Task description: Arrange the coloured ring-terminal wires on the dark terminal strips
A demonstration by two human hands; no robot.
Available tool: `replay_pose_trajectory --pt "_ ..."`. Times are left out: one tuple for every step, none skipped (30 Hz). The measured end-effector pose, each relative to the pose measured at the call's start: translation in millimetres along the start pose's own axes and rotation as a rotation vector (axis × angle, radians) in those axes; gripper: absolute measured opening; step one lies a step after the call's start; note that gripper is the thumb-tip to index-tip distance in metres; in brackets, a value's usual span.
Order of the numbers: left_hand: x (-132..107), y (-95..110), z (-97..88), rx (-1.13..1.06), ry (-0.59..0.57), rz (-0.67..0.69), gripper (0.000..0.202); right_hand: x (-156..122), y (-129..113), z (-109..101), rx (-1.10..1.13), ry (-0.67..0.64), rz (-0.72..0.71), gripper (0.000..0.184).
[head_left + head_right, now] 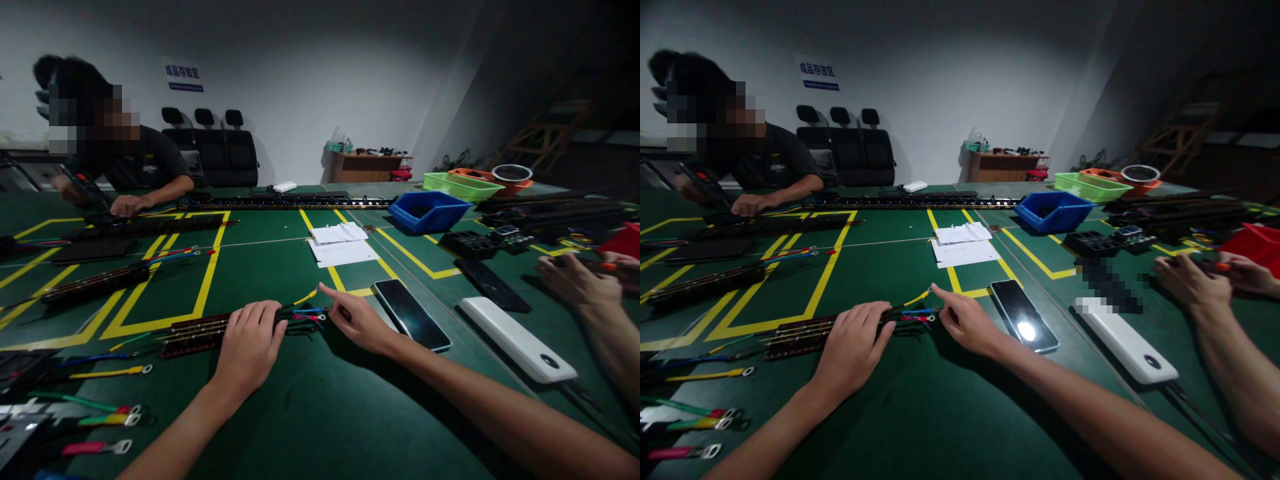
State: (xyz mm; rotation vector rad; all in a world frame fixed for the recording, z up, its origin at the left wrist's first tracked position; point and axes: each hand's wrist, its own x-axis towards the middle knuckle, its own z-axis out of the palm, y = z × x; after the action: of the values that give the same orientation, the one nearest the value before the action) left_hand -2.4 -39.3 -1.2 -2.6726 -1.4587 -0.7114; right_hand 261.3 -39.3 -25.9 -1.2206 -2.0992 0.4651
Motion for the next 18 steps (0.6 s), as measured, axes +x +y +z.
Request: replay_pose_trajectory --pt "0.3 0.4 -0.4 -0.002 0.0 0.0 0.034 0.8 1.0 1.4 -0.045 0.008 0.02 0.049" --pt "0.5 0.8 -0.7 -0.005 0.001 -0.002 0.034 1.3 1.8 2.8 -0.092 0.004 0.026 0.044" --pt "0.6 1.1 -0.8 -0.006 0.003 -0.004 0.033 1.7 2.4 4.1 -0.134 -0.007 0.022 0.041" --pt "0.6 1.3 -0.7 -0.005 0.005 -0.005 0.033 1.8 2.9 5.3 -0.167 -0.017 0.012 0.039" --pt "0.5 1.3 -0.5 -0.004 0.008 -0.005 0.033 1.6 3.3 6.2 -0.187 -0.021 0.002 0.039" --pt "0.4 1.3 -0.2 -0.003 0.008 -0.004 0.033 1.4 3.7 6.7 -0.195 -0.018 -0.005 0.04" --pt "0.2 1.1 0.2 -0.002 0.009 -0.003 0.033 1.2 4.1 7.0 -0.19 -0.01 -0.008 0.042" --pt "0.0 0.9 0.6 -0.001 0.01 -0.002 0.033 1.0 4.5 6.9 -0.175 -0.001 -0.009 0.044" --pt "-0.2 0.6 1.0 0.0 0.01 -0.001 0.033 1.0 4.8 6.6 -0.153 0.006 -0.009 0.047" --pt "-0.3 0.4 1.2 -0.001 0.01 -0.002 0.033 1.1 5.1 6.1 -0.126 0.008 -0.007 0.048" --pt "-0.3 0.2 1.4 -0.001 0.011 -0.002 0.033 1.4 5.2 5.5 -0.098 0.008 -0.001 0.048" --pt "-0.2 0.2 1.4 -0.002 0.012 -0.002 0.034 1.8 5.0 4.9 -0.074 0.008 0.012 0.046" --pt "-0.1 0.1 1.4 -0.002 0.014 -0.003 0.034 2.3 4.6 4.3 -0.054 0.011 0.032 0.043" --pt "0.1 0.2 1.3 -0.001 0.015 -0.004 0.034 2.8 4.0 3.9 -0.04 0.017 0.058 0.041" --pt "0.3 0.2 1.2 0.001 0.016 -0.005 0.033 3.3 3.1 3.5 -0.033 0.026 0.085 0.039" --pt "0.4 0.2 1.1 0.003 0.016 -0.005 0.033 3.7 2.1 3.2 -0.028 0.036 0.108 0.037" --pt "0.5 0.2 1.1 0.004 0.015 -0.004 0.033 4.1 1.0 3.0 -0.024 0.048 0.123 0.036" --pt "0.5 0.2 1.2 0.005 0.014 -0.002 0.033 4.3 0.0 2.7 -0.016 0.061 0.13 0.035"
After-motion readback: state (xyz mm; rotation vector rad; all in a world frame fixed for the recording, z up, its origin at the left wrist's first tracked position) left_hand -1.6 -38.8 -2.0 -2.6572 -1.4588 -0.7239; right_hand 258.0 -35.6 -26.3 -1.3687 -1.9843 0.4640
